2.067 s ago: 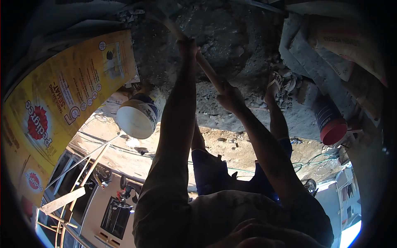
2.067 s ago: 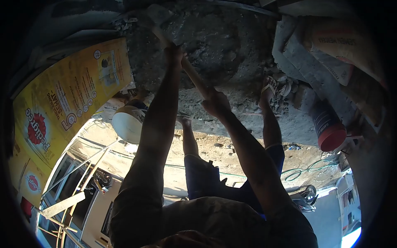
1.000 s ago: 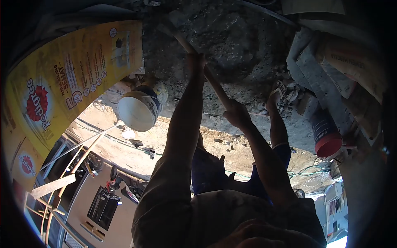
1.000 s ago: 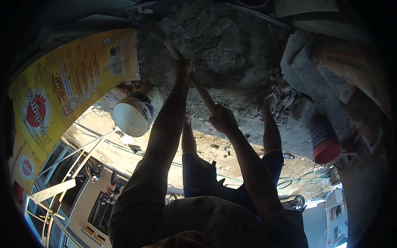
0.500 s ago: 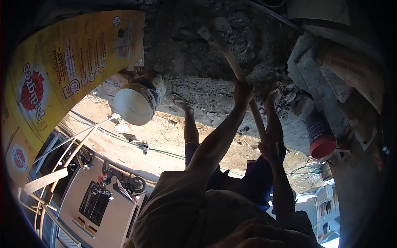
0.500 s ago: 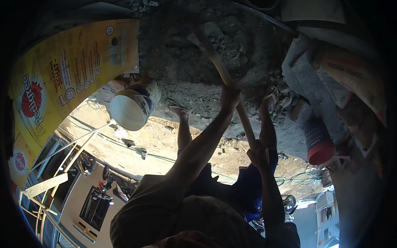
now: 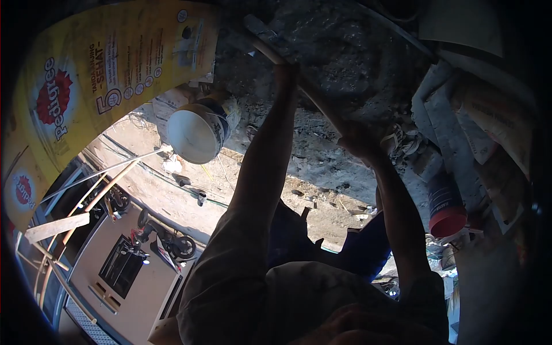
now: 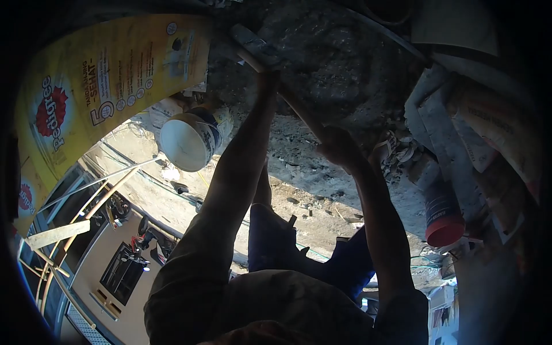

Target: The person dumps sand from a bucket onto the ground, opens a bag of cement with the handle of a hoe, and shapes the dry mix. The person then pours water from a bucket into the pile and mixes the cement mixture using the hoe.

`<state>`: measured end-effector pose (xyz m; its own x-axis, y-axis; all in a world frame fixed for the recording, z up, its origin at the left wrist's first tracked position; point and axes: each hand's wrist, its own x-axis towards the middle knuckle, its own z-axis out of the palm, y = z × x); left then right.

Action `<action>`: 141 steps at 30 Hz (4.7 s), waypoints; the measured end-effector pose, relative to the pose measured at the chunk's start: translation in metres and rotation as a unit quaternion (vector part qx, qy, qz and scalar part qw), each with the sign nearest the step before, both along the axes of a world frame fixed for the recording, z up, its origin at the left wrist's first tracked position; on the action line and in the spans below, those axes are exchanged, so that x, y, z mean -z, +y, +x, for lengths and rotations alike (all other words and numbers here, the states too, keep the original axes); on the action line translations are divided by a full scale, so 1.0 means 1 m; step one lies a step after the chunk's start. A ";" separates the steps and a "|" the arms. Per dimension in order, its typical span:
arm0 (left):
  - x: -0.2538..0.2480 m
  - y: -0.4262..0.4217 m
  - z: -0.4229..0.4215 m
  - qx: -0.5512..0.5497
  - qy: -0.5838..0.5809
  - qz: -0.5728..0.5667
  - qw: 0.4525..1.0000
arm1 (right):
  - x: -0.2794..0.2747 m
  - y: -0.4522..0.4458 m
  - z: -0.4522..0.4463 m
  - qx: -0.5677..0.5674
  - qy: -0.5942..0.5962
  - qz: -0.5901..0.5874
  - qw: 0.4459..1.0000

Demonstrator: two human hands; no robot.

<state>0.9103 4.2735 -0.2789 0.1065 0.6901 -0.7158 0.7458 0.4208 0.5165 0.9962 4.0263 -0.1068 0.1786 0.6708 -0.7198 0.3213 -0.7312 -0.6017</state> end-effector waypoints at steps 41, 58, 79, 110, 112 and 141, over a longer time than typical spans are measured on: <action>-0.040 -0.133 0.015 -0.355 -0.166 -0.227 0.892 | -0.075 -0.025 0.101 -0.233 -0.055 -0.114 0.964; -0.071 -0.271 0.071 -0.116 -0.161 -0.119 0.973 | -0.080 -0.217 0.100 -0.073 -0.073 -0.161 0.981; -0.037 -0.177 0.025 -0.364 -0.211 -0.346 0.839 | -0.124 -0.020 0.108 -0.239 -0.091 -0.195 0.947; -0.027 -0.100 -0.088 -0.300 -0.152 -0.253 0.907 | -0.105 -0.012 -0.020 -0.152 -0.034 -0.084 0.984; -0.029 -0.133 -0.082 -0.348 -0.175 -0.278 0.878 | -0.108 -0.025 -0.003 -0.196 -0.041 -0.087 0.976; -0.045 -0.190 0.062 0.213 -0.022 -0.041 0.976 | -0.067 -0.119 -0.096 0.314 -0.005 -0.131 0.940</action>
